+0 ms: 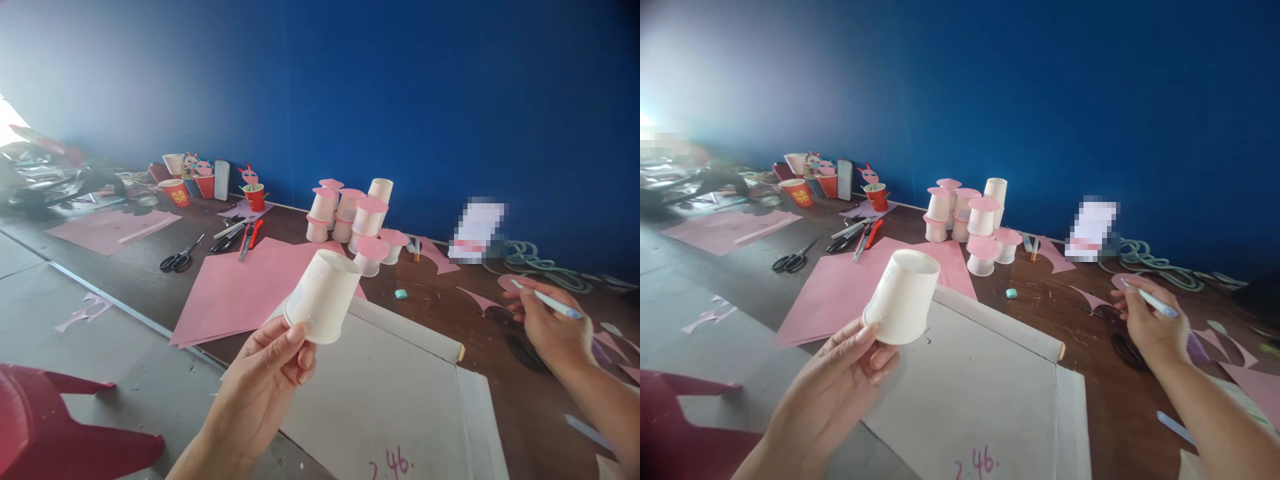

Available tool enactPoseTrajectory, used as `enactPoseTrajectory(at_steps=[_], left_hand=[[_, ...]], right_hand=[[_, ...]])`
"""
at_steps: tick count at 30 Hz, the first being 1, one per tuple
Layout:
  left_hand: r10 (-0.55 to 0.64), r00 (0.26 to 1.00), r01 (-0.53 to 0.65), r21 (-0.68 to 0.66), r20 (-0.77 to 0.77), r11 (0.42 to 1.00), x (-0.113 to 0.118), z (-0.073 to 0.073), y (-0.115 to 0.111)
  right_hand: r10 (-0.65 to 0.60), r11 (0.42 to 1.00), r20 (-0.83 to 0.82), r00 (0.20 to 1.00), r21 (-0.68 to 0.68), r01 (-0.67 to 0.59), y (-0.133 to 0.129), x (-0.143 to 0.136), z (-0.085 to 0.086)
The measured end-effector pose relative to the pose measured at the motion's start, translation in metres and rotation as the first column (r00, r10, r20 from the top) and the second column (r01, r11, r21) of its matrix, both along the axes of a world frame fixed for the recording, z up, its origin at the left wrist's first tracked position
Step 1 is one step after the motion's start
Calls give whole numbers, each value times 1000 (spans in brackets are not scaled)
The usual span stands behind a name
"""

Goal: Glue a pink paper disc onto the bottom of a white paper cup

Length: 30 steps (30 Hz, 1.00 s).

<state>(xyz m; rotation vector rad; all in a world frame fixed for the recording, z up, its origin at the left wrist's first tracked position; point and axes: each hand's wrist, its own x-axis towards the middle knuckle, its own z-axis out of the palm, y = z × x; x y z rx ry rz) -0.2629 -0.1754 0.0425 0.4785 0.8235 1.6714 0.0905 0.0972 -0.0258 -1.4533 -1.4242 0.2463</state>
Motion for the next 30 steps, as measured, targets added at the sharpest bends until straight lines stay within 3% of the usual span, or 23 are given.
enactPoseTrajectory(at_steps=[7,20,26,30], left_hand=[[-35,998,34,-24,-50,999,27,17,9],[-65,995,63,-20,-70,998,119,47,45],[-134,988,136,22,-80,990,154,56,69],[-181,981,184,36,-73,982,174,64,98]], right_hand=[[121,991,-85,989,-39,-124,-5,0,5],[288,956,-79,954,-37,-292,2,14,-7],[301,945,-160,940,-80,-317,0,18,-7],[320,939,-218,922,-56,-339,-5,19,-3]])
